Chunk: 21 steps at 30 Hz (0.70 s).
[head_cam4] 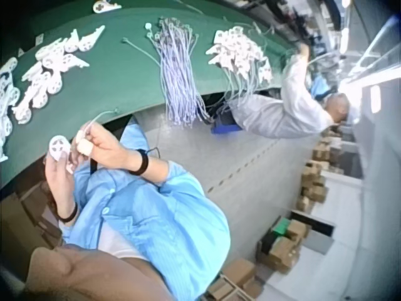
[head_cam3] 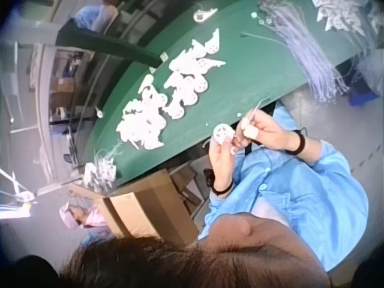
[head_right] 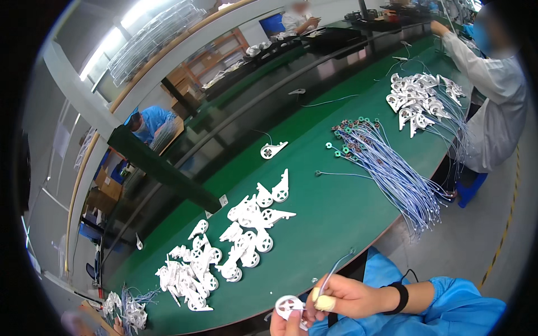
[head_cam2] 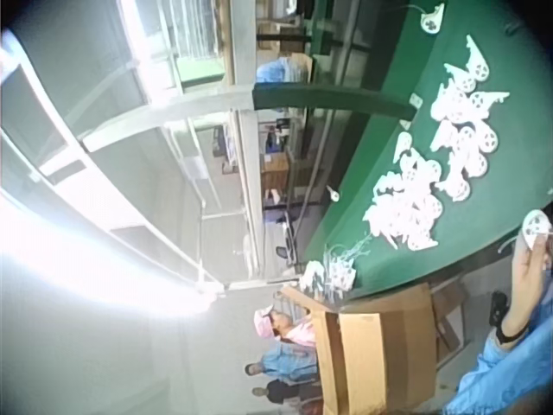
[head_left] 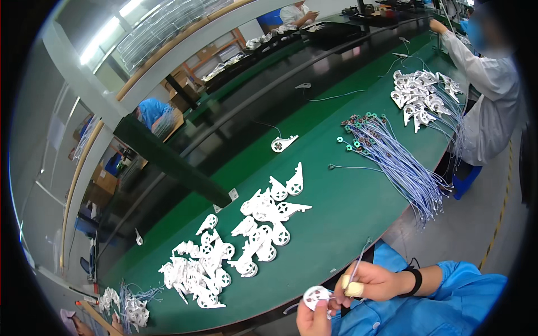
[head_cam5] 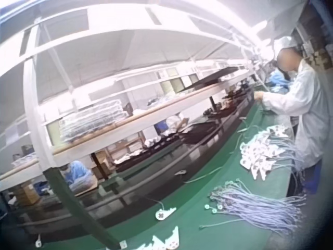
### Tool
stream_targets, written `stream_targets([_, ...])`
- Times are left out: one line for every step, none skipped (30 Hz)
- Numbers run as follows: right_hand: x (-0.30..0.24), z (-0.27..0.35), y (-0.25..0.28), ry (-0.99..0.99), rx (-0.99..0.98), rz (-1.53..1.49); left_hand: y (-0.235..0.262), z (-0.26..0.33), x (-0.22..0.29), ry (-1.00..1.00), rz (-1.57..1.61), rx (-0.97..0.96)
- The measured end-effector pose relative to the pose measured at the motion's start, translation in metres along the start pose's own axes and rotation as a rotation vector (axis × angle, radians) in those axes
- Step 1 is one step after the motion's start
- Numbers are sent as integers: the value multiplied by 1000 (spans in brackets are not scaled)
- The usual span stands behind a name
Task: The person is assembling small white plastic circular components with wires in a factory production line setting.
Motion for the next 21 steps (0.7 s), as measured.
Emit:
stream_targets([0, 1, 3, 3, 4, 2, -5, 2, 2, 8, -140, -70])
stream_targets([9, 4, 12, -36, 84, -219, -3, 6, 4, -7, -200, -59])
stream_targets([21, 7, 20, -76, 158, -444, -1, 11, 5, -24, -261, -42])
stream_targets([15, 1, 25, 16, 127, -613, 2, 16, 7, -35, -271, -28])
stream_targets([21, 2, 37, 14, 191, -745, 5, 22, 10, -47, -280, -13])
stream_targets([20, 4, 50, 0, 292, -703, 15, 28, 8, -38, -296, 24])
stream_targets([19, 9, 64, -9, 394, -661, 23, 33, 5, -37, -294, 16])
stream_targets([18, 12, 75, 13, 427, -638, 40, 40, -4, 24, -239, 78])
stream_targets([18, 13, 80, 19, 436, -631, 54, 46, -14, 87, -183, 138])
stream_targets([15, 16, 89, 51, 489, -532, 60, 50, -18, 89, -180, 133])
stream_targets([11, 19, 98, 82, 541, -433, 73, 56, -26, 117, -104, 228])
stream_targets([9, 19, 99, 121, 517, -409, 84, 63, -32, 144, -28, 323])
stream_targets([10, 20, 99, 121, 521, -406, 86, 64, -35, 146, -26, 320])
stream_targets([10, 20, 96, 114, 496, -402, 90, 65, -40, 161, 11, 339])
stream_targets([10, 19, 94, 107, 471, -399, 93, 66, -46, 176, 48, 358])
stream_targets([9, 21, 93, 106, 473, -397, 94, 66, -51, 178, 50, 357])
stream_targets([14, 18, 87, 54, 442, -444, 92, 64, -53, 181, 82, 361])
stream_targets([18, 16, 82, 2, 411, -489, 90, 62, -55, 184, 114, 364])
stream_targets([19, 16, 83, 2, 409, -489, 88, 59, -54, 182, 114, 365])
stream_targets([19, 16, 83, 23, 387, -502, 87, 58, -53, 186, 116, 374])
stream_targets([19, 17, 82, 44, 367, -514, 88, 57, -53, 191, 116, 383])
Point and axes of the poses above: each hand's wrist, its own z-axis away from the middle knuckle, its own y-axis out of the back of the hand, x = y × z, the point moved 10 cm from there along -z, towards the middle knuckle, and after that the axes turned 10 degrees about -x, right-handed, at the moved point
